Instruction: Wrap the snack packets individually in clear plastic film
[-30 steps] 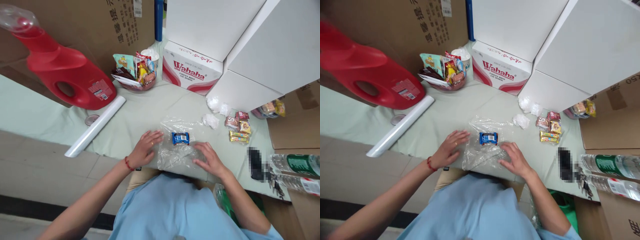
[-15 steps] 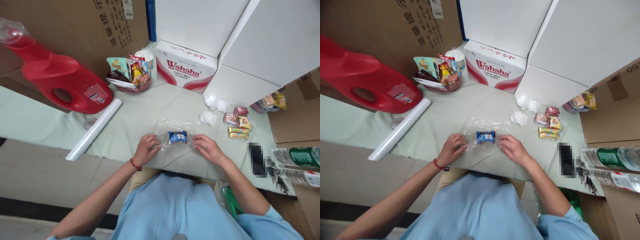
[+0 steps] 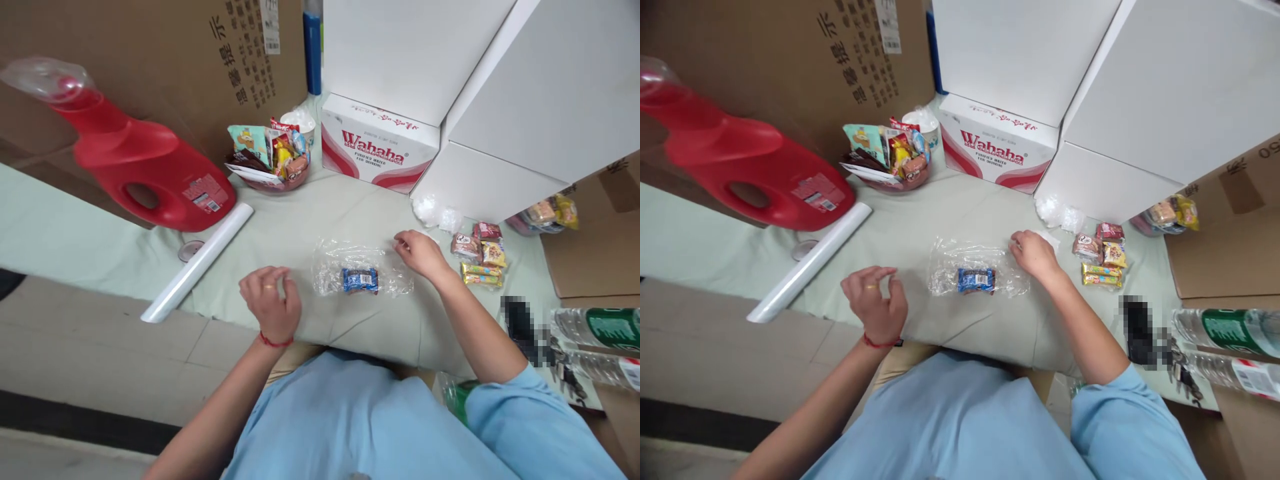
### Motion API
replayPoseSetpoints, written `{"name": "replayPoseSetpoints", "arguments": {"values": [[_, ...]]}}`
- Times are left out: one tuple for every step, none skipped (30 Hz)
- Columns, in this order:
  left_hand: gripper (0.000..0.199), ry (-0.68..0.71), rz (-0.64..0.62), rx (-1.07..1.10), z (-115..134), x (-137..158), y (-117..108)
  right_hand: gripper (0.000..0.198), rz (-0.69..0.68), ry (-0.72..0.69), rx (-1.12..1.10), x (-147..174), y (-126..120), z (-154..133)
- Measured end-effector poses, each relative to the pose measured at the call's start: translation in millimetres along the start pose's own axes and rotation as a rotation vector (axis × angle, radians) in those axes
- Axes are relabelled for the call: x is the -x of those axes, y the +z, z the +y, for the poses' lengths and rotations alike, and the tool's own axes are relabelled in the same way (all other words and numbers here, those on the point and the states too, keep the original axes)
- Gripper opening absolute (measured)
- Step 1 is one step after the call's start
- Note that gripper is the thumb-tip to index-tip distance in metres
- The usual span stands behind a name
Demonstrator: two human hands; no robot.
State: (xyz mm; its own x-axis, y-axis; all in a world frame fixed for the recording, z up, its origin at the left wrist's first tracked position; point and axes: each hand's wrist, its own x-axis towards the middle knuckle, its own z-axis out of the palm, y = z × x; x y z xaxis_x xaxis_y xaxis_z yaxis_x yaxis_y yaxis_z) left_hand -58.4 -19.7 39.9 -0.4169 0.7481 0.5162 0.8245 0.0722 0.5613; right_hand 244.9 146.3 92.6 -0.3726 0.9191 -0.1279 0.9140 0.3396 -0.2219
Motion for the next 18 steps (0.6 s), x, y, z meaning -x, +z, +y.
{"name": "replayPoseSetpoints", "arguments": {"values": [[0.025,0.102,-0.051,0.012,9.7,6.7,-6.1,0.033,-0.002,-0.043,-0.010,-8.9,-0.7,-4.8],[0.032,0.218,-0.151,0.035,20.2,13.3,-9.2,0.034,-0.022,-0.087,-0.023,-18.3,1.2,-10.6],[0.040,0.323,-0.278,0.057,31.1,19.1,-9.2,0.035,-0.056,-0.127,-0.030,-27.8,5.5,-17.2],[0.048,0.396,-0.400,0.068,41.5,23.6,-5.9,0.039,-0.095,-0.157,-0.030,-36.7,11.7,-24.3],[0.054,0.433,-0.505,0.064,50.9,26.4,-0.1,0.043,-0.130,-0.168,-0.027,-44.6,18.9,-31.5],[0.056,0.446,-0.587,0.050,58.6,27.3,7.4,0.049,-0.158,-0.163,-0.027,-51.2,26.4,-38.3],[0.056,0.437,-0.649,0.029,64.2,26.6,15.5,0.053,-0.183,-0.149,-0.030,-56.4,33.3,-44.3],[0.053,0.424,-0.698,0.006,67.7,24.7,23.3,0.055,-0.207,-0.132,-0.039,-60.3,39.0,-49.0],[0.051,0.409,-0.735,-0.014,69.3,22.4,29.9,0.054,-0.228,-0.118,-0.053,-62.8,43.1,-52.1],[0.049,0.399,-0.762,-0.030,69.3,20.2,34.9,0.049,-0.250,-0.111,-0.070,-64.3,45.4,-53.6],[0.047,0.394,-0.780,-0.040,68.2,18.4,38.3,0.041,-0.275,-0.111,-0.086,-64.7,46.0,-53.5],[0.046,0.392,-0.789,-0.044,66.6,17.3,40.1,0.031,-0.296,-0.121,-0.107,-64.0,45.2,-52.1],[0.046,0.391,-0.792,-0.044,64.9,16.9,40.7,0.023,-0.302,-0.141,-0.137,-62.2,43.2,-49.7],[0.046,0.390,-0.791,-0.042,63.5,17.2,40.5,0.017,-0.288,-0.176,-0.174,-59.3,40.6,-46.7],[0.046,0.388,-0.789,-0.041,62.4,17.8,40.0,0.014,-0.249,-0.224,-0.213,-55.0,37.8,-43.7],[0.046,0.388,-0.786,-0.042,61.8,18.7,39.4,0.012,-0.193,-0.282,-0.252,-49.2,35.1,-41.1],[0.046,0.391,-0.785,-0.043,61.7,19.6,39.0,0.010,-0.131,-0.343,-0.290,-41.9,32.9,-39.3],[0.046,0.397,-0.781,-0.044,61.9,20.5,38.8,0.009,-0.084,-0.401,-0.320,-33.2,31.4,-38.5]]}}
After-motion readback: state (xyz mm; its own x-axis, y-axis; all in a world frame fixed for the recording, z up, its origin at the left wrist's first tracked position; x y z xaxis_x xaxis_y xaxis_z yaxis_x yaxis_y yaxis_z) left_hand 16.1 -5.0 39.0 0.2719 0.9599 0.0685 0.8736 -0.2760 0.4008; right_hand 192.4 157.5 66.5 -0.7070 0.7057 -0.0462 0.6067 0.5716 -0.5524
